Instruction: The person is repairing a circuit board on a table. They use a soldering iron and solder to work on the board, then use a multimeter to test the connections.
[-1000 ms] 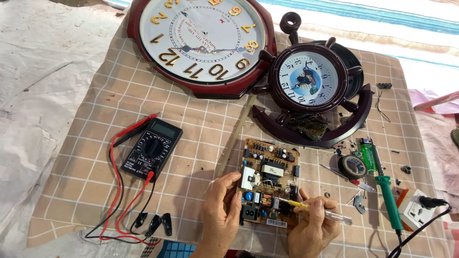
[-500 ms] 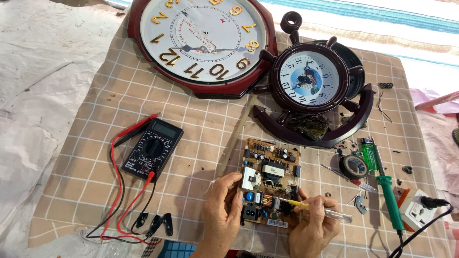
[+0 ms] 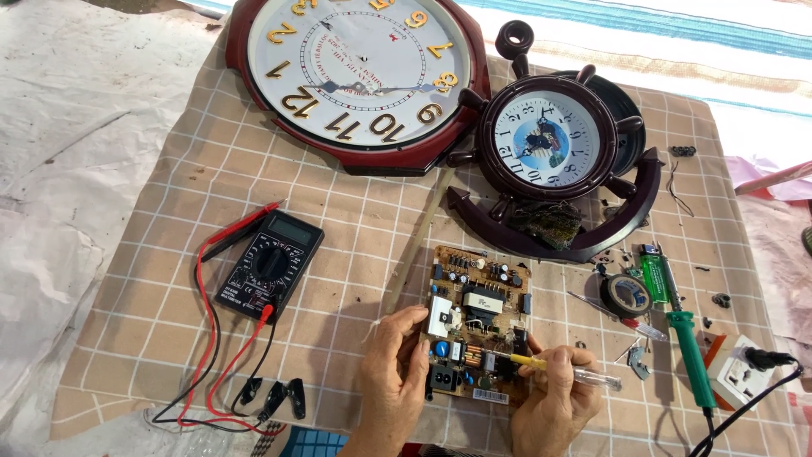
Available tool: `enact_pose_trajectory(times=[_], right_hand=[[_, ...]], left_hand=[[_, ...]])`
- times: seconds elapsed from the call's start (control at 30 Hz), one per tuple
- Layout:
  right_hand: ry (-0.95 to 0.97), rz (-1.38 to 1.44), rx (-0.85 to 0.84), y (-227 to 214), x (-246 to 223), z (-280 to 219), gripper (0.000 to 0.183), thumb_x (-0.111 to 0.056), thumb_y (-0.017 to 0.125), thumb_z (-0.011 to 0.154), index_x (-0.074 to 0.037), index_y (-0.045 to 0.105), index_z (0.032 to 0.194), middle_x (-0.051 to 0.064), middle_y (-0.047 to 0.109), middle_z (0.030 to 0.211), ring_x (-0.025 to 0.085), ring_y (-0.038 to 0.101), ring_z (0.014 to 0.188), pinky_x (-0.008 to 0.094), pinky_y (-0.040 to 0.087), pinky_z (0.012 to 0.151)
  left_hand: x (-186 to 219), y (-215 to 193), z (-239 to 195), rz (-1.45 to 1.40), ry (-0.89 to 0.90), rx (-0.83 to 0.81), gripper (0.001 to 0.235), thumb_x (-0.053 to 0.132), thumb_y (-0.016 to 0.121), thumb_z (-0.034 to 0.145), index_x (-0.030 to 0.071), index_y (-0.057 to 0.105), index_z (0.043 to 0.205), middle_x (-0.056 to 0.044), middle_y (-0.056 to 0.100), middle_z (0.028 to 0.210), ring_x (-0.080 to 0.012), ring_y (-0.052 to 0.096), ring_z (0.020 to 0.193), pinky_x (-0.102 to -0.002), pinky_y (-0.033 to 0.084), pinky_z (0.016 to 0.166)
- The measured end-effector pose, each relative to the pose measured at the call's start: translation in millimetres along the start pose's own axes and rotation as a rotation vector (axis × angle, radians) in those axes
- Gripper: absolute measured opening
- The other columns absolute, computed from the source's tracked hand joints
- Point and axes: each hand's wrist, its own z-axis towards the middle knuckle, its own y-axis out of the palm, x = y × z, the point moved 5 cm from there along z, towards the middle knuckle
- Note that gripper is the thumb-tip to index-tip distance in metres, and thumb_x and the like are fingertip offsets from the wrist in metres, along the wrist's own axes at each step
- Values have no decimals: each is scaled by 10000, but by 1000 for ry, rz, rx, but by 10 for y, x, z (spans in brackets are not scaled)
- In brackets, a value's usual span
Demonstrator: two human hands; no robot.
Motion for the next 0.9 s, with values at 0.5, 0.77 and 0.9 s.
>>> enact_pose_trajectory(times=[0.5,0.77,0.9], right_hand=[[41,24,20,-41,48,4,109,-162,559,840,-82,497,801,28,532,652,100,537,526,198,500,576],[57,25,21,-13,18,14,99,-145,535,846,-84,486,785,22,496,621,98,503,498,288,501,706],[41,39,18,-10,9,13,113,-155,532,851,-81,481,783,27,504,630,85,483,467,341,540,828]], left_hand=[[-41,16,-19,8,4,9,329,-11,551,710,31,511,1034,-131,597,991,-146,628,712,-199,581,558],[-32,18,-22,17,13,10,306,13,537,727,31,517,1032,-129,599,985,-143,618,712,-203,568,562],[-61,24,-32,38,35,20,313,13,546,723,34,519,1034,-123,608,973,-153,622,732,-217,574,587]])
